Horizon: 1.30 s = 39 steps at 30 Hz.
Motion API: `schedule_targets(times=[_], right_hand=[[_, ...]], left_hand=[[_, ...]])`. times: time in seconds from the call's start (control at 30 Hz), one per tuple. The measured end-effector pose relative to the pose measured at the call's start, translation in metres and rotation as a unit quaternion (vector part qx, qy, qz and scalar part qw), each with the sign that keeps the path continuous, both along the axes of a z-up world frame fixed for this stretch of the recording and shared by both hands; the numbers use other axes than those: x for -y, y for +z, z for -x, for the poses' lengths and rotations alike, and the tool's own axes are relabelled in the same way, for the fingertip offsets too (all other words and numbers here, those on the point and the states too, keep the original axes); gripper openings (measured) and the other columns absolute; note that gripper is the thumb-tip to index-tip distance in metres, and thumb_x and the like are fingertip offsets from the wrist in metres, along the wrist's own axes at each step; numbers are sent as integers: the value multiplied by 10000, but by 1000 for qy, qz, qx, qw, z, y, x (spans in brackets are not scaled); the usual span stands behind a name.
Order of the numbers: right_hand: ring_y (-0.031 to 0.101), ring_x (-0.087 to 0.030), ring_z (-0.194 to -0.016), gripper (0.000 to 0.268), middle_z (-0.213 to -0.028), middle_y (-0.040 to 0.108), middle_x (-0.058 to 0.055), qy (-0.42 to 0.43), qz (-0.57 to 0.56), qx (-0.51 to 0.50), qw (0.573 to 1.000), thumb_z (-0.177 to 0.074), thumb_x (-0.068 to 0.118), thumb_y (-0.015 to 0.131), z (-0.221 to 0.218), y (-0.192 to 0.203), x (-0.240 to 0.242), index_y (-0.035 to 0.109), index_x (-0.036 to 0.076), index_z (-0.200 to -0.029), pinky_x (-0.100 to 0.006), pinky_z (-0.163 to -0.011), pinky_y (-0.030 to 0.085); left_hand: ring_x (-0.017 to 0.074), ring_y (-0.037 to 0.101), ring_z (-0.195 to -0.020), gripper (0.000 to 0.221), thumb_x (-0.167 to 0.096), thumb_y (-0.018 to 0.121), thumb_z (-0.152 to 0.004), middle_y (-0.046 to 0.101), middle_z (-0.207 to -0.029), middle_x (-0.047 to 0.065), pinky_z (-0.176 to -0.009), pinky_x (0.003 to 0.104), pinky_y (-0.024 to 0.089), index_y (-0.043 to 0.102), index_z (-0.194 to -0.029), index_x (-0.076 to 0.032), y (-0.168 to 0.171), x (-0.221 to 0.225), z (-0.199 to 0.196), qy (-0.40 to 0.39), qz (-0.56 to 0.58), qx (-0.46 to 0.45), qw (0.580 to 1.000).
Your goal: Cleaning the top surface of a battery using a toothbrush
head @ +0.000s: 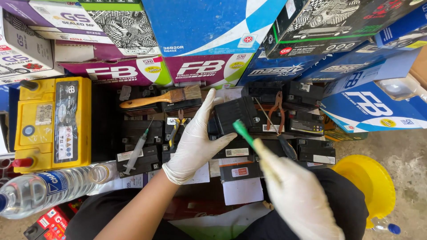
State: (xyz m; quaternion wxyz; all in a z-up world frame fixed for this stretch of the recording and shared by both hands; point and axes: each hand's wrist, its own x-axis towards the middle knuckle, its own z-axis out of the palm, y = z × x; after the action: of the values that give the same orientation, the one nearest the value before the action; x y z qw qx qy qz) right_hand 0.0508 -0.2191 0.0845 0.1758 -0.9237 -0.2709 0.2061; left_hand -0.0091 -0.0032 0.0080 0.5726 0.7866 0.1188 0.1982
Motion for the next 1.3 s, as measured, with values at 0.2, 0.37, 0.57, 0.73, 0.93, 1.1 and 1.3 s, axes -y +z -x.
schedule_targets(times=[0.2,0.37,0.57,0.73,0.93,1.1,1.3], right_hand=[[490,-186,-440,609,-565,532,-16,34,-50,-18,998,-954,202,610,0,1,-6,515,359,-1534,-415,-499,426],[409,-243,-524,601,-594,423,-70,11,-55,49,997,-947,198,633,-5,-15,-2,535,385,-1510,-359,-563,381],[484,-231,-434,571,-564,493,-36,22,-46,21,998,-969,215,594,-6,-5,-8,533,372,-1515,-449,-481,379],[415,-202,-468,575,-536,475,-53,-42,-76,20,996,-952,181,617,-7,-12,-4,559,341,-1502,-394,-514,357],[572,-269,-539,583,-655,661,-102,1,-69,-11,998,-946,209,619,-15,-5,5,546,362,-1504,-431,-609,423],[513,-219,-546,608,-609,562,-63,12,-46,-78,996,-943,182,617,-12,5,6,554,361,-1521,-388,-606,419],[438,-253,-492,548,-630,629,-134,-45,-64,35,996,-933,188,634,-24,-7,11,606,360,-1452,-307,-545,406]], left_hand=[[269,494,-1477,1005,-128,837,-857,497,-1576,210,-1227,362,361,185,-1622,-103,-6,0,0,3,-10,16,1000],[264,467,-1490,1019,-110,842,-841,473,-1590,198,-1242,359,332,182,-1618,-91,0,0,1,-1,7,5,1000],[256,477,-1483,1037,-130,850,-823,494,-1578,185,-1226,355,348,188,-1622,-107,0,2,0,2,4,-7,1000],[255,479,-1482,1020,-141,842,-847,515,-1562,178,-1239,361,330,180,-1623,-117,0,1,0,-2,4,-6,1000],[257,459,-1495,1041,-99,849,-838,495,-1569,186,-1263,360,311,165,-1624,-93,-4,2,-2,-11,13,13,1000],[261,517,-1455,1034,-168,852,-850,523,-1544,182,-1219,356,371,171,-1625,-100,-5,2,-3,-1,-3,8,1000],[247,481,-1475,1038,-109,845,-839,500,-1556,170,-1250,348,326,167,-1625,-98,-2,2,-4,-7,19,-4,1000]])
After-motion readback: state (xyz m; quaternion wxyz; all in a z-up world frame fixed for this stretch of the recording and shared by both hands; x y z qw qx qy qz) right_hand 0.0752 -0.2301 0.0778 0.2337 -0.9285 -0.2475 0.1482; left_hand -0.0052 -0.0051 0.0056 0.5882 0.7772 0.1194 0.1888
